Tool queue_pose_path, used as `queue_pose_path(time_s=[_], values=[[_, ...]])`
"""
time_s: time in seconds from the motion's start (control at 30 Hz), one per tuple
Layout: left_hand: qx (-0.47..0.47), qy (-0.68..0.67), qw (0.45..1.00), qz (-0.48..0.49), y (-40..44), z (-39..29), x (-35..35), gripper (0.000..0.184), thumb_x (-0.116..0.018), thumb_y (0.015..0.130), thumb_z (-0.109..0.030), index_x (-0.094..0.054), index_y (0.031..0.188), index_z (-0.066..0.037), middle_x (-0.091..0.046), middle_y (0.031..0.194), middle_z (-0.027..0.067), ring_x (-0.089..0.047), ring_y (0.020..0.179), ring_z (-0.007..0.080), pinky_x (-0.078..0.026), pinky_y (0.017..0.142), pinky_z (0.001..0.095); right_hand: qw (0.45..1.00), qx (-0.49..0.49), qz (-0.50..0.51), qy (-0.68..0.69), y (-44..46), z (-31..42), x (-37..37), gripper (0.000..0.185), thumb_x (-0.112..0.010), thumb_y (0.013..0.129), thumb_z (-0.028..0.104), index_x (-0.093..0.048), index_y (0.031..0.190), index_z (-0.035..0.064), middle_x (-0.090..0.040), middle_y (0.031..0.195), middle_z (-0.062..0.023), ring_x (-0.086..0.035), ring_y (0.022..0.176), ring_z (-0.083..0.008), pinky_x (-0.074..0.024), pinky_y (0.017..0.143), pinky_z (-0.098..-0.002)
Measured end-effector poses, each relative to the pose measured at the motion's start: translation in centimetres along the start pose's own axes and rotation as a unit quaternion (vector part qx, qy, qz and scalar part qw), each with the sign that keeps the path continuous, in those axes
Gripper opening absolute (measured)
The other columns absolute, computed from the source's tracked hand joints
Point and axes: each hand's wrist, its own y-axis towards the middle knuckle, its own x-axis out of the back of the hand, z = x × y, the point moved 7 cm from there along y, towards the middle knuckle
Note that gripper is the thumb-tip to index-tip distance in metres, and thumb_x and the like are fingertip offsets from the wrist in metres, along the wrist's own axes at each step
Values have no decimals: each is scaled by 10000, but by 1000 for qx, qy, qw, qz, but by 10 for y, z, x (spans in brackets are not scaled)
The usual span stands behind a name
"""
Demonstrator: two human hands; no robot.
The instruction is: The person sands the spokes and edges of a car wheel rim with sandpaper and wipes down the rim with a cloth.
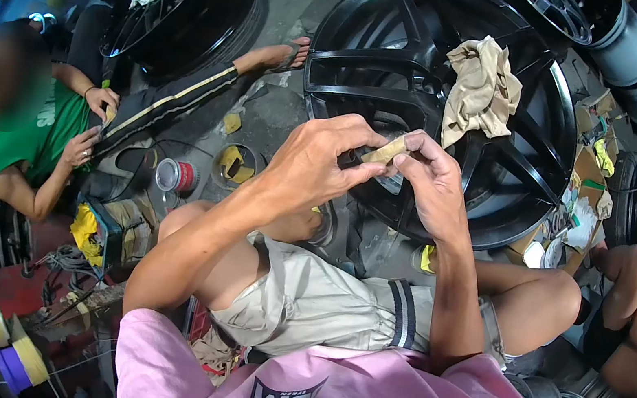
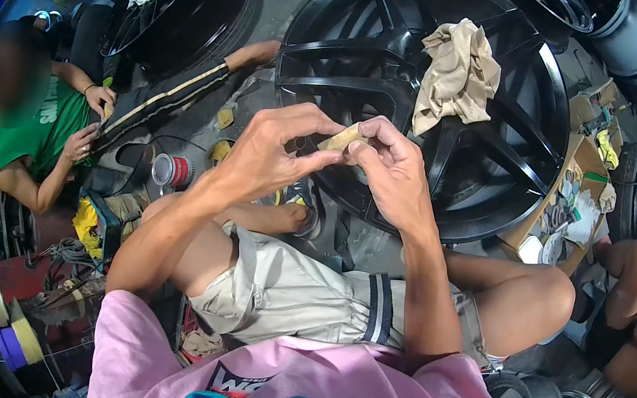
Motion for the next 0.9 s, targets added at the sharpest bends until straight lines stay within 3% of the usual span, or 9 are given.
queue_pose_path(time_s=[0.07,0.23,0.27,0.33,0.43,0.5,0.77,0.9], values=[[11,10,1000,7,0,3,-3,301,-882,903,-118,-811,1175,-9,-766,1028,160,-755,898,381,-584,775,427,1000,-20,6,-4,-1,1,0,195,-715,1081,45,-703,1260,-31,-760,1086,-42,-699,949,-73,-580,867,-257],[47,-33,998,-9,-2,9,-5,198,-874,957,-137,-827,1052,30,-784,905,135,-743,797,225,-553,722,366,998,-54,-5,25,-1,4,-2,255,-784,1059,73,-694,1273,-31,-768,1098,-62,-715,966,-84,-585,861,-253],[47,-32,998,-8,-3,8,-4,198,-874,957,-137,-827,1052,30,-784,905,135,-743,797,225,-553,722,366,998,-50,-3,27,0,7,-1,262,-798,1051,78,-696,1267,-27,-770,1097,-64,-715,964,-85,-588,865,-254],[125,-80,989,10,-2,11,-5,194,-857,994,-175,-849,1035,15,-792,852,81,-684,786,112,-527,705,332,999,-44,-4,29,-1,9,1,269,-813,1043,82,-699,1262,-24,-772,1097,-66,-714,962,-86,-592,869,-255],[136,-126,982,13,-3,17,-10,210,-847,1017,-211,-864,1044,-4,-786,825,24,-602,782,45,-490,678,296,999,-30,-22,25,0,10,2,248,-816,1039,78,-704,1244,-7,-765,1095,-59,-711,977,-85,-599,875,-262],[130,-145,981,9,-3,18,-14,220,-847,1019,-220,-867,1047,-3,-782,824,14,-585,766,47,-477,670,287,995,-2,-25,93,0,13,0,194,-820,1033,67,-705,1182,18,-749,1089,-44,-703,990,-81,-589,870,-261],[179,-129,975,12,5,6,13,253,-898,972,-220,-861,1099,-4,-732,846,-38,-460,677,6,-392,609,236,997,23,-41,68,-3,19,0,256,-846,987,8,-655,1154,45,-720,1066,-22,-692,986,-96,-584,892,-272],[161,-160,973,35,6,6,15,200,-876,989,-175,-846,1076,3,-737,875,-38,-536,738,6,-438,651,220,997,39,-28,61,0,20,-13,280,-824,993,-13,-665,1222,21,-734,1098,-41,-708,1016,-109,-598,911,-288]])
